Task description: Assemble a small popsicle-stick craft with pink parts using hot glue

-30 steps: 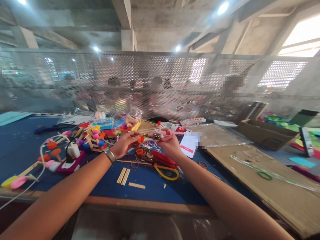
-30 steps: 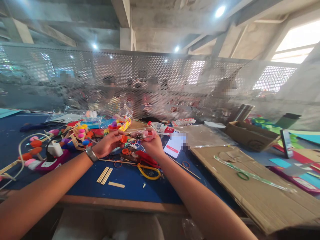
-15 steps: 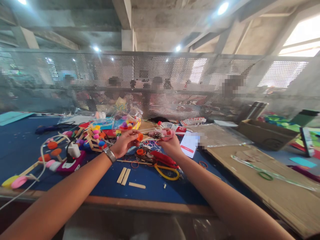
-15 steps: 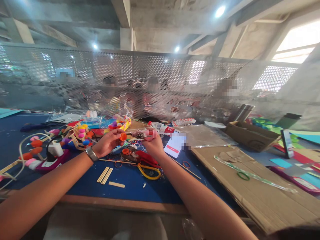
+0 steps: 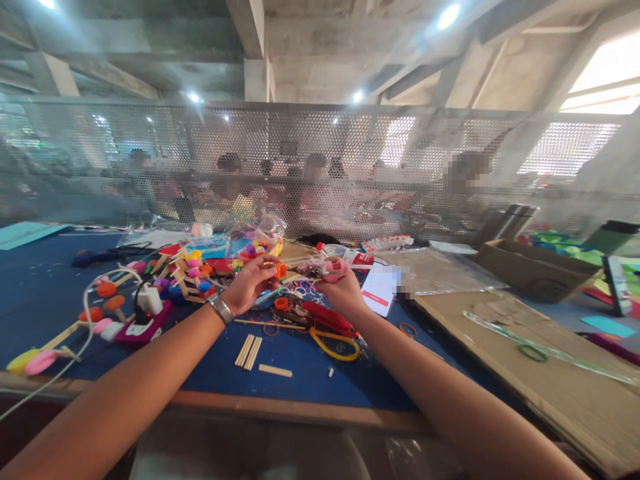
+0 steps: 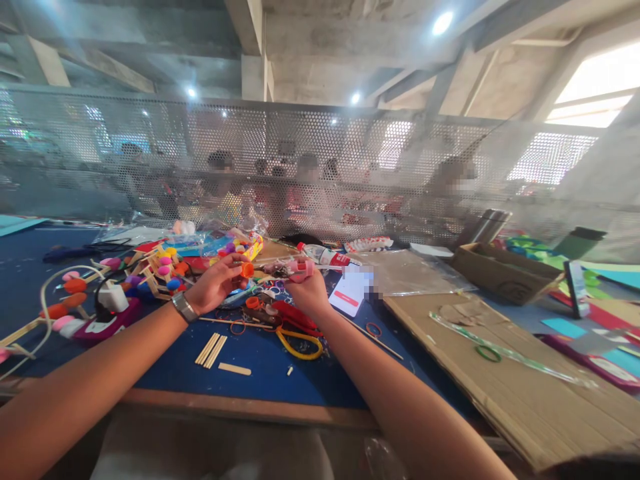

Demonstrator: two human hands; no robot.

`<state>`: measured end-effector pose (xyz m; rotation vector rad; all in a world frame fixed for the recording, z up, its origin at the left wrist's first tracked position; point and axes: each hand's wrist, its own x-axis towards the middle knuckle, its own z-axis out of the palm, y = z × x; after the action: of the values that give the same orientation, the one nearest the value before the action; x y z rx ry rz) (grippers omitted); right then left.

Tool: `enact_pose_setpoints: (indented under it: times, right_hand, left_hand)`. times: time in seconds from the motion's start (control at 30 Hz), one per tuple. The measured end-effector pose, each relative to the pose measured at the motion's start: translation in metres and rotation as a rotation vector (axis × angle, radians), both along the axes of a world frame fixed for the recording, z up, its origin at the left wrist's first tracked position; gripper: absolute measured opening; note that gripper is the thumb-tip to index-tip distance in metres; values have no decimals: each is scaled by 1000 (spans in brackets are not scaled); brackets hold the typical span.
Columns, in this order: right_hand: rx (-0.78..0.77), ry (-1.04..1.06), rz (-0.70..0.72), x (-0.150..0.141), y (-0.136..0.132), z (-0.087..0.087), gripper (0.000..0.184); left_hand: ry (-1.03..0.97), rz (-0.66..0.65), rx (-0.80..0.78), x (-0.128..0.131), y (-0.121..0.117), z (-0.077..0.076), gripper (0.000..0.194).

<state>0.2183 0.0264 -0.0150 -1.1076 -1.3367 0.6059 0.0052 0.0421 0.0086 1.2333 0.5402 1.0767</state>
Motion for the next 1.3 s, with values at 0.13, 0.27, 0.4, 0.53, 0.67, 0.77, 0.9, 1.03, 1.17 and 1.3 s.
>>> enact_pose_setpoints:
  times: [0.13, 0.27, 0.4, 0.53, 0.67, 0.77, 0.9, 1.03, 1.17, 1.3]
  right_hand:
    - [4, -28, 6, 0, 1, 0, 27]
    - [-10, -44, 36, 0, 1, 0, 28]
    - [0, -43, 53, 0, -1, 1, 26]
    - [0, -42, 61, 0, -1, 1, 26]
    - [1, -57, 78, -1, -2, 2, 25]
    - [-11, -65, 55, -1, -3, 3, 25]
    - [-4, -46, 89, -2, -5, 5, 24]
    - [3, -35, 122, -2, -5, 5, 26]
    - [-6, -37, 98, -3, -5, 3, 27]
    - [4, -45, 78, -2, -2, 0, 28]
  left_hand:
    - [-8, -3, 15, 0, -1, 0, 26]
    - [-31, -3, 22, 0, 0, -1, 24]
    - [-34, -10, 11, 0, 1, -1, 24]
    - [-32, -11, 4, 0, 0, 0, 25]
    - [-50, 0, -4, 1, 0, 0, 26]
    - [-56, 10, -10, 1, 0, 0, 26]
    - [-45, 6, 4, 0, 0, 0, 26]
    - [-28, 6, 16, 1, 0, 0, 26]
    - [-14, 15, 24, 1, 0, -1, 27]
    - [9, 10, 35, 2, 0, -1, 27]
